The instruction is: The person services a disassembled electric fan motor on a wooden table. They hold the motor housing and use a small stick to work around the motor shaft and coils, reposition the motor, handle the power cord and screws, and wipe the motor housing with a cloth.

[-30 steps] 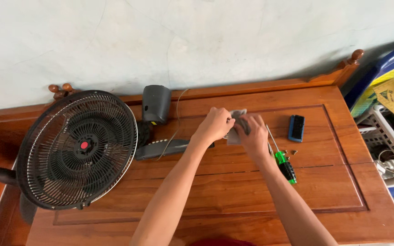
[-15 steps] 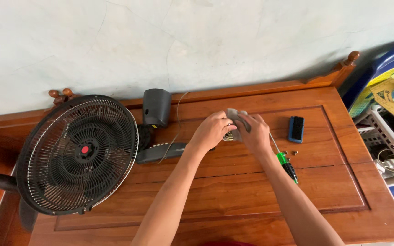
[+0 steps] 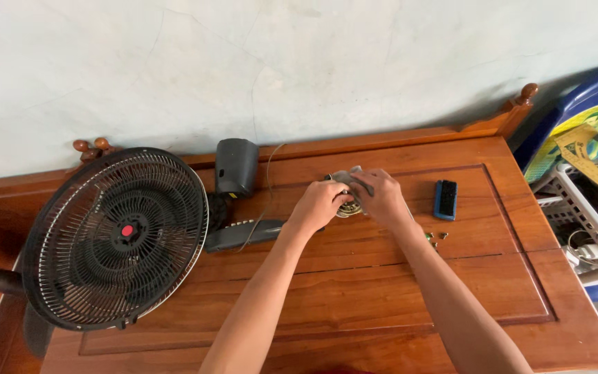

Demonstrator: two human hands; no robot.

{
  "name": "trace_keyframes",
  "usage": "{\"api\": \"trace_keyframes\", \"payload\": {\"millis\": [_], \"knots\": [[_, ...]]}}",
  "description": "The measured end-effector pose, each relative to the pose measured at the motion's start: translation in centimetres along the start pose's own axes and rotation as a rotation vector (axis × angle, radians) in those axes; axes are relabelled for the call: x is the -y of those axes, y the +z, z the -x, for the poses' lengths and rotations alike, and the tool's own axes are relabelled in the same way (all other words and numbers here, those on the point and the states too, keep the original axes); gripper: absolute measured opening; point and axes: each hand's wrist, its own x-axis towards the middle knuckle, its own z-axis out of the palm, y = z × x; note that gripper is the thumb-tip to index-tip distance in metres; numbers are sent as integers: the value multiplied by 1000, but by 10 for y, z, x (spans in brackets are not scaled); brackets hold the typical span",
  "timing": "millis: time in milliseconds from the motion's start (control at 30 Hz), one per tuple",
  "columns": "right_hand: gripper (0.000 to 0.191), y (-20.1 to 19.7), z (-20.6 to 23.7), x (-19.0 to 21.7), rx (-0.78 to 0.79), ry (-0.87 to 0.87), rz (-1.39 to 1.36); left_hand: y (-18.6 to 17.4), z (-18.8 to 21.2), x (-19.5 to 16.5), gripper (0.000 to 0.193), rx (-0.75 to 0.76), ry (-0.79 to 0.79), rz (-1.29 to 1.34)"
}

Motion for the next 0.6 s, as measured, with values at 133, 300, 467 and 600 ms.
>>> {"api": "trace_keyframes", "payload": {"millis": [133,300,467,600], "knots": [[25,3,32,5,-149,27,87,7,8,4,15,-151,138,42],[26,-10,69,7,-133,237,87,18,13,16,27,-245,179,7],[28,-17,27,-1,-143,109,113,24,24,24,83,-243,113,63],[26,-6,-6,1,38,-2,43,28,24,29,86,-212,36,63]]}}
